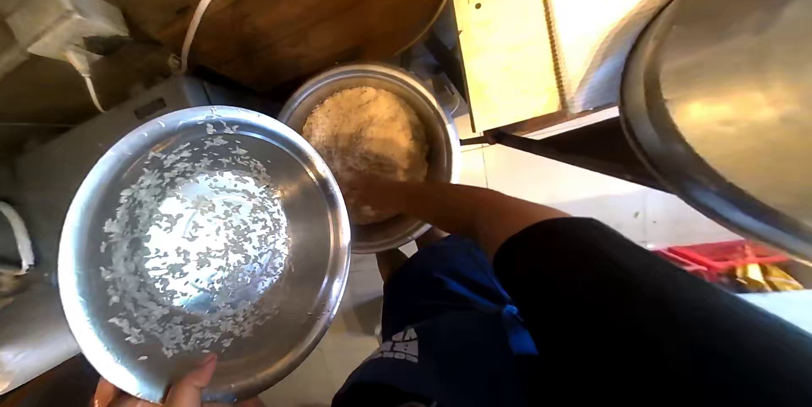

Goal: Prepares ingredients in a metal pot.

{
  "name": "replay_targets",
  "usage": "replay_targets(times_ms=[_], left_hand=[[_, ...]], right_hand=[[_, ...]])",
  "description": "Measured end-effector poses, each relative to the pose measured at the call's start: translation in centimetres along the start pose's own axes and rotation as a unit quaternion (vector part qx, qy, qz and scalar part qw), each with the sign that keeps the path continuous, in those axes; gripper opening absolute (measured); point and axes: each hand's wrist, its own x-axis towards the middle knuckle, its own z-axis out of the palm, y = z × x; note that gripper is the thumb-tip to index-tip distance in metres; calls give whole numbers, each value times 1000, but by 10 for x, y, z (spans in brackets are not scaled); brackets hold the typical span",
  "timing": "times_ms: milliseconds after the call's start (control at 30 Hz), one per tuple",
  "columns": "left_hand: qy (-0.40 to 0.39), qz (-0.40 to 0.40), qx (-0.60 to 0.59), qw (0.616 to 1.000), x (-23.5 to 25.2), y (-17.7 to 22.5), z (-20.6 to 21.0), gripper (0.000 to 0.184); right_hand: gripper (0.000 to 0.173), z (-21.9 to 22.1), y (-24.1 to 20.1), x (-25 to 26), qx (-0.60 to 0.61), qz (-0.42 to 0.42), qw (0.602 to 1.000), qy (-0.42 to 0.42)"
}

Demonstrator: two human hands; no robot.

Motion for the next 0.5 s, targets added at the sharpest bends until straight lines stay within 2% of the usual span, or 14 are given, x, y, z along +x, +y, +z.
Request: replay_targets(times_ms=[33,67,100,133,167,233,267,333,400,433,467,500], left_hand=[[-2,-1,0,1000,-1,-1,1,42],[-3,0,-1,1000,-3,-1,2,41],[1,1,-4,1000,-5,-2,4,40],[3,0,-7,1000,-7,-2,4,39],[5,1,-7,1000,-8,-2,4,38],[1,5,-7,1000,-11,-2,2,36],[1,8,-7,1000,-11,-2,0,35],[1,15,-11,1000,-12,-3,-3,34],[2,19,-14,1000,-14,-4,-6,34],[3,20,-12,1000,-14,-4,-6,34],[5,17,-8,1000,-15,-3,-5,34],[5,15,-6,1000,-16,-2,-4,34]], right_hand=[[38,25,42,28,-27,-37,989,141],[39,53,88,66,-20,-103,943,316],[50,50,112,80,-39,-83,938,334],[58,40,122,78,-36,-28,945,325],[57,34,130,77,-5,30,940,339],[51,40,135,66,93,145,911,376],[55,51,130,60,145,199,892,380],[81,76,102,58,217,287,867,345],[107,106,57,64,249,278,881,292],[106,115,36,64,251,240,899,267],[96,120,19,64,236,197,925,222],[78,122,8,64,213,151,947,186]])
